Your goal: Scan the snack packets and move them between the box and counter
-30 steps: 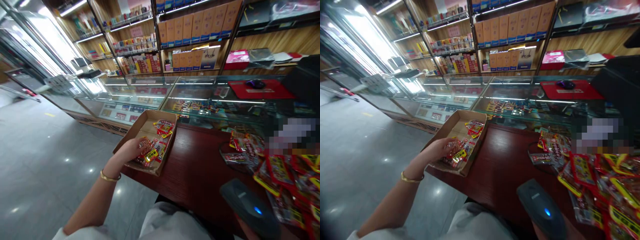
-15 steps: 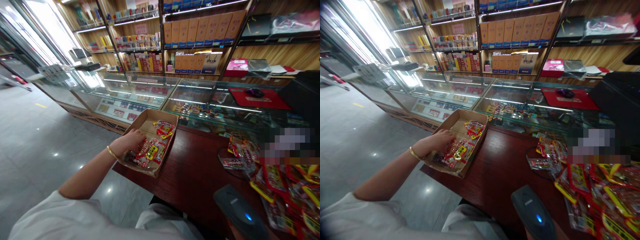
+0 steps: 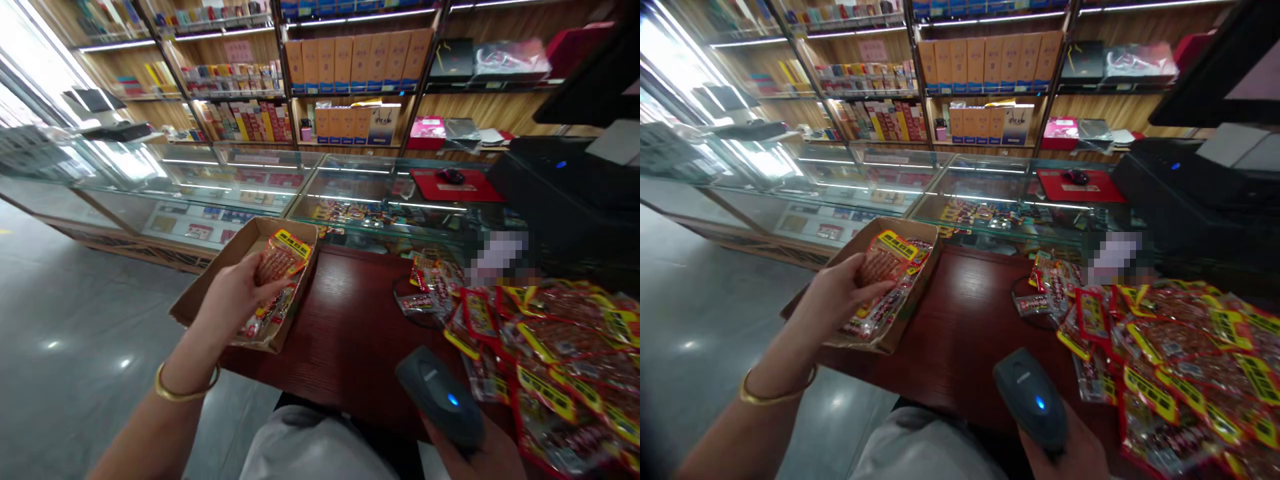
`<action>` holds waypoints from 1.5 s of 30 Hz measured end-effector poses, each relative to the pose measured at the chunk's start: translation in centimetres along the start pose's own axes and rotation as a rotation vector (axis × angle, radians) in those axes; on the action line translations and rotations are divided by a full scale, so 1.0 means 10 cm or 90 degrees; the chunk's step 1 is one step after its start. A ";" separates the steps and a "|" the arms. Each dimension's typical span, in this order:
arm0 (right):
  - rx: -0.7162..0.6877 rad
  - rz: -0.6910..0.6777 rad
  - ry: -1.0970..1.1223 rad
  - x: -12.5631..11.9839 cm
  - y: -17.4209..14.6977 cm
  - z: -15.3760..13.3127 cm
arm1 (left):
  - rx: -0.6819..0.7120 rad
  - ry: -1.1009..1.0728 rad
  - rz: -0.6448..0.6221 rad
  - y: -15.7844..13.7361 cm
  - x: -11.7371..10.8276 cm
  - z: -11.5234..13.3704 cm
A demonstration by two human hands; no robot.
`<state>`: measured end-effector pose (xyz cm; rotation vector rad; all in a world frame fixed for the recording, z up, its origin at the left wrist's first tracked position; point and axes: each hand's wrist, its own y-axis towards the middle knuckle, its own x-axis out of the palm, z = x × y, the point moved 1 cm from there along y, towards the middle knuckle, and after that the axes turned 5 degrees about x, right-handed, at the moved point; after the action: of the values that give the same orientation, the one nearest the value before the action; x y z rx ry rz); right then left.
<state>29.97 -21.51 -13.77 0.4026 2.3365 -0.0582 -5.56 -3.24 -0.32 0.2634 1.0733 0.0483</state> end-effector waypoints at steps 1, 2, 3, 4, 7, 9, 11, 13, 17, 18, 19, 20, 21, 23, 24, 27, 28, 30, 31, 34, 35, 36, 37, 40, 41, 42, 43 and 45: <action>0.009 0.021 0.014 0.00 -0.02 -0.04 | 0.003 -0.111 -0.019 -0.04 0.16 0.15; 0.018 0.043 0.024 0.00 -0.03 -0.08 | 0.005 -0.220 -0.044 -0.07 0.33 0.28; 0.020 0.056 0.032 -0.01 -0.05 -0.12 | 0.003 -0.313 -0.070 -0.10 0.51 0.41; 0.015 0.060 0.039 -0.01 -0.07 -0.16 | -0.001 -0.383 -0.092 -0.13 0.69 0.52; -0.031 0.040 0.032 -0.07 -0.10 -0.22 | -0.011 -0.470 -0.153 -0.22 1.11 0.74; -0.071 0.009 0.016 -0.12 -0.12 -0.23 | -0.029 -0.511 -0.214 -0.26 1.28 0.80; -0.076 -0.004 0.008 -0.14 -0.16 -0.24 | -0.060 -0.563 -0.285 -0.29 1.37 0.80; -0.045 -0.002 0.011 -0.12 -0.21 -0.24 | -0.096 -0.610 -0.330 -0.32 1.41 0.76; -0.001 -0.029 0.013 -0.03 -0.27 -0.29 | -0.156 -0.626 -0.327 -0.33 1.43 0.65; -0.001 -0.041 0.018 -0.01 -0.27 -0.31 | -0.156 -0.622 -0.318 -0.33 1.44 0.62; -0.002 -0.053 0.026 0.01 -0.26 -0.33 | -0.152 -0.619 -0.314 -0.32 1.46 0.60; -0.004 -0.064 0.034 0.02 -0.25 -0.35 | -0.148 -0.621 -0.313 -0.32 1.47 0.58; -0.007 -0.075 0.039 0.03 -0.23 -0.37 | -0.147 -0.630 -0.320 -0.32 1.48 0.57; -0.014 -0.103 0.040 0.03 -0.21 -0.41 | -0.158 -0.666 -0.348 -0.31 1.49 0.54; -0.017 -0.117 0.036 0.02 -0.19 -0.42 | -0.168 -0.688 -0.363 -0.31 1.49 0.53; -0.014 -0.135 0.032 -0.01 -0.18 -0.45 | -0.180 -0.713 -0.395 -0.30 1.45 0.51; -0.011 -0.134 0.035 -0.02 -0.18 -0.46 | -0.181 -0.708 -0.397 -0.29 1.43 0.50; -0.005 -0.141 0.039 -0.05 -0.18 -0.46 | -0.183 -0.699 -0.396 -0.28 1.41 0.48; -0.006 -0.158 0.036 -0.07 -0.18 -0.46 | -0.185 -0.700 -0.396 -0.28 1.40 0.47; -0.019 -0.217 0.013 -0.14 -0.18 -0.41 | -0.196 -0.709 -0.400 -0.27 1.41 0.44; -0.022 -0.228 0.006 -0.16 -0.18 -0.39 | -0.200 -0.710 -0.400 -0.27 1.42 0.43; -0.022 -0.232 0.003 -0.18 -0.18 -0.37 | -0.205 -0.711 -0.397 -0.27 1.43 0.42; -0.019 -0.232 0.001 -0.20 -0.19 -0.36 | -0.208 -0.711 -0.394 -0.27 1.44 0.42; 0.000 -0.210 -0.001 -0.20 -0.20 -0.36 | -0.206 -0.709 -0.398 -0.26 1.47 0.41; 0.009 -0.196 0.000 -0.18 -0.21 -0.38 | -0.202 -0.714 -0.405 -0.26 1.48 0.43; 0.017 -0.179 0.004 -0.16 -0.21 -0.41 | -0.199 -0.722 -0.411 -0.27 1.50 0.44; 0.022 -0.159 0.010 -0.13 -0.20 -0.43 | -0.198 -0.730 -0.416 -0.28 1.52 0.46; 0.019 -0.123 0.029 -0.10 -0.17 -0.45 | -0.196 -0.735 -0.421 -0.29 1.59 0.52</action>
<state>27.06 -22.71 -10.05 0.1939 2.4154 -0.1773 6.33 -4.36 -12.33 -0.3397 -0.0473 -0.4802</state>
